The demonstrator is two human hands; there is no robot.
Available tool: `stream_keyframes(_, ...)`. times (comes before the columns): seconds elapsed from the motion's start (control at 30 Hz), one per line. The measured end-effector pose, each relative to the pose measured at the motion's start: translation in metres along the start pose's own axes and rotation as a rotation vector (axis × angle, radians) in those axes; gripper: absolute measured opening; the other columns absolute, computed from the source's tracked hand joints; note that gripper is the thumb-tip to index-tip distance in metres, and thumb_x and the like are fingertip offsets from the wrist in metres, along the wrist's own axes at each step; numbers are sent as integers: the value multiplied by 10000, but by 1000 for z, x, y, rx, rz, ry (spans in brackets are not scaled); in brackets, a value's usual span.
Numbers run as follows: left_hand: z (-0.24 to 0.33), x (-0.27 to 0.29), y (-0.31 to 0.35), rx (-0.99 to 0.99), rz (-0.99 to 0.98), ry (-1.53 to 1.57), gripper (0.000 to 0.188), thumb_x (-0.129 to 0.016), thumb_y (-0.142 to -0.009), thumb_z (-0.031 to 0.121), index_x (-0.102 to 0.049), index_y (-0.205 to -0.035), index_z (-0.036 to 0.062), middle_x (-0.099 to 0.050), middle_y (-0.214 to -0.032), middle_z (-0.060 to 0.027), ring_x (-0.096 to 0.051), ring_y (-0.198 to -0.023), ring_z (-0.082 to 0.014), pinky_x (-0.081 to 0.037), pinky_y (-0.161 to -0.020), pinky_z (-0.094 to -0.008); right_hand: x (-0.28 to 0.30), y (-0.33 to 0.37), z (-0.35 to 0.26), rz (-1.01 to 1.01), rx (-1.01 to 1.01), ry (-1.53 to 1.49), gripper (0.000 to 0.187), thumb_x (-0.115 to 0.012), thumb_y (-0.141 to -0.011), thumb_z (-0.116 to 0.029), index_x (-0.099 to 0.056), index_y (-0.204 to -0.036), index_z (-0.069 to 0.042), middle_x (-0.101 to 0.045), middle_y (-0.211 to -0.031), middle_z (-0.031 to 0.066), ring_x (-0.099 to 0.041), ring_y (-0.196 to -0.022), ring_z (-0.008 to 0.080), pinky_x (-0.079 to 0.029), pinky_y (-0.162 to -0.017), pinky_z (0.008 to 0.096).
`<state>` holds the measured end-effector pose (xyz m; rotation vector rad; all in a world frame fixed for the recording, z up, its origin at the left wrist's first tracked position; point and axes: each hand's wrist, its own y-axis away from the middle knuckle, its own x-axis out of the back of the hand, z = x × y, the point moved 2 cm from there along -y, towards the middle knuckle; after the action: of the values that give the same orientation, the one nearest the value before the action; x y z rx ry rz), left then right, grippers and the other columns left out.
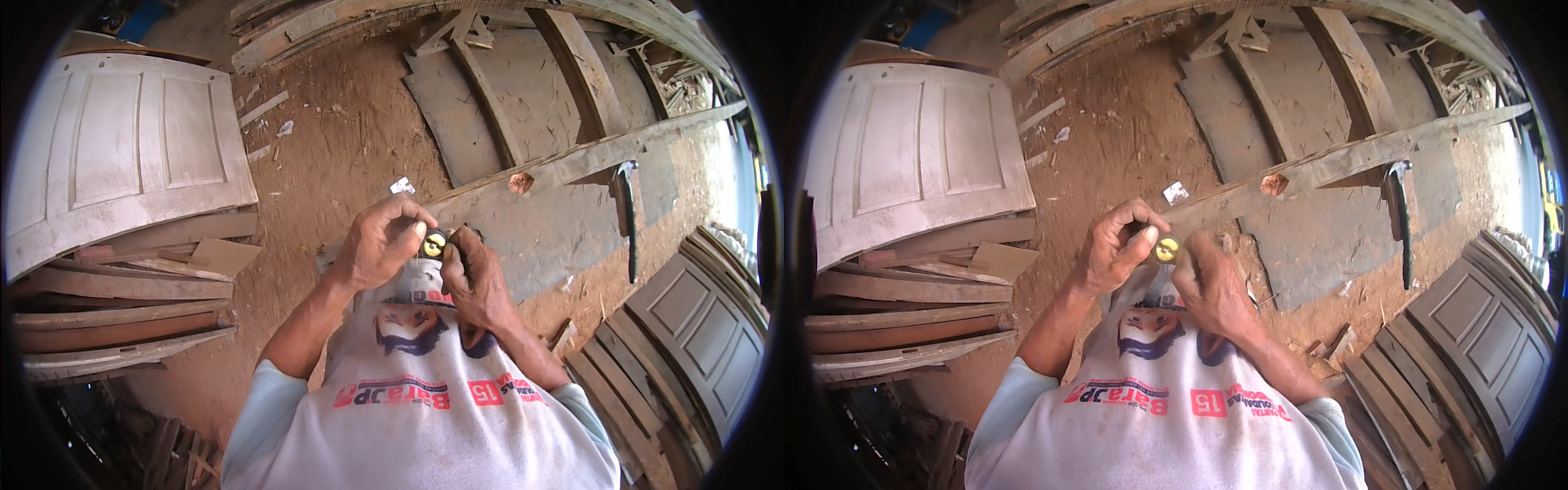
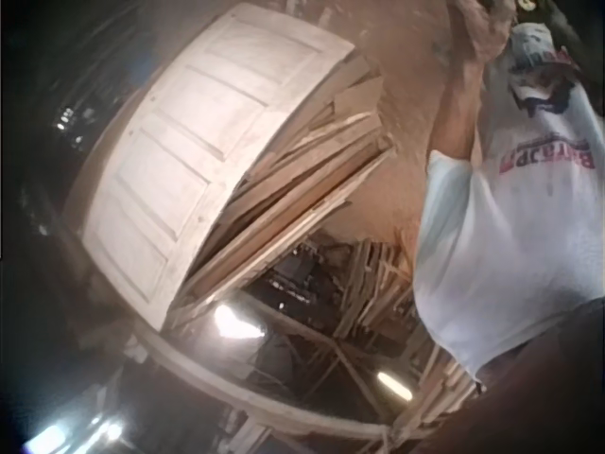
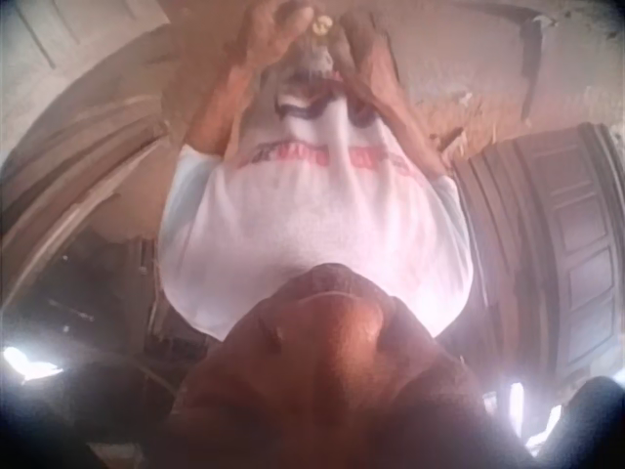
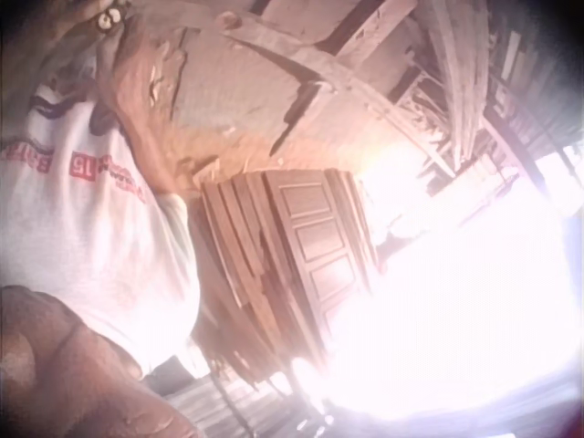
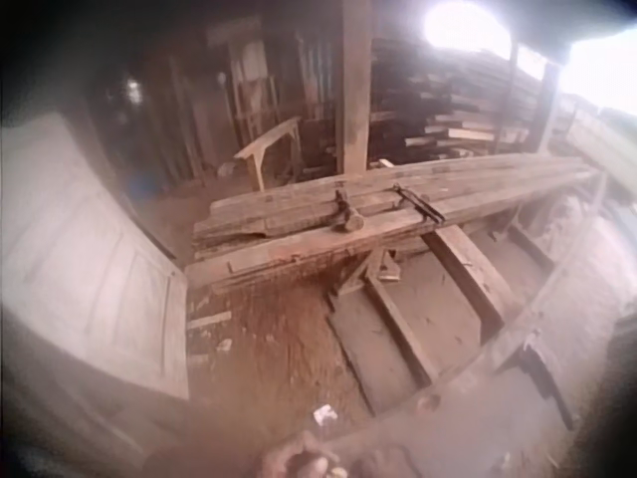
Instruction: The person repeatedly strikes a small cylindrical wooden object with a hammer while holding it in the other hand. The person also briefly handles a small yellow object and a screwdriver before resuming hammering.
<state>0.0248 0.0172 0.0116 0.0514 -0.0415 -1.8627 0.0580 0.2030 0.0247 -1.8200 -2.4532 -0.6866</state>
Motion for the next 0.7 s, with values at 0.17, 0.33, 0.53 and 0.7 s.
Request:
stream_keyframes(0.17,4,3,0,50,-44,-28,121,-590,-1004,102,-674,-1010,15,-586,-883,26,-503,-730,-17,-428,-639,-206,-10,0,9,54,-72,-225,211,-509,-1016,-154,-516,-858,-15,-529,-680,44,-529,-603,102,-472,-549,327)
stream_keyframes(0.33,0,1,-4,-91,-9,-80,110,-576,-979,76,-672,-1002,27,-606,-879,-17,-559,-761,-76,-472,-677,-257,-13,-3,17,-51,-211,-678,305,-466,-1064,-262,-514,-844,-56,-506,-694,-2,-481,-570,79,-531,-585,296)
stream_keyframes(0.53,-4,-2,-4,-403,23,-381,186,-556,-935,100,-677,-1053,23,-622,-908,-104,-598,-842,-255,-506,-761,-385,-8,-9,17,-82,-115,-628,354,-520,-1064,-315,-535,-837,-44,-491,-676,0,-486,-571,86,-558,-590,319)
stream_keyframes(0.7,-6,-7,10,-569,60,-575,325,-634,-892,138,-649,-1184,-3,-620,-1061,-138,-593,-931,-282,-518,-820,-403,-7,-9,16,-97,-84,-568,360,-588,-1048,-358,-594,-886,-36,-533,-710,-12,-527,-631,86,-529,-602,293)
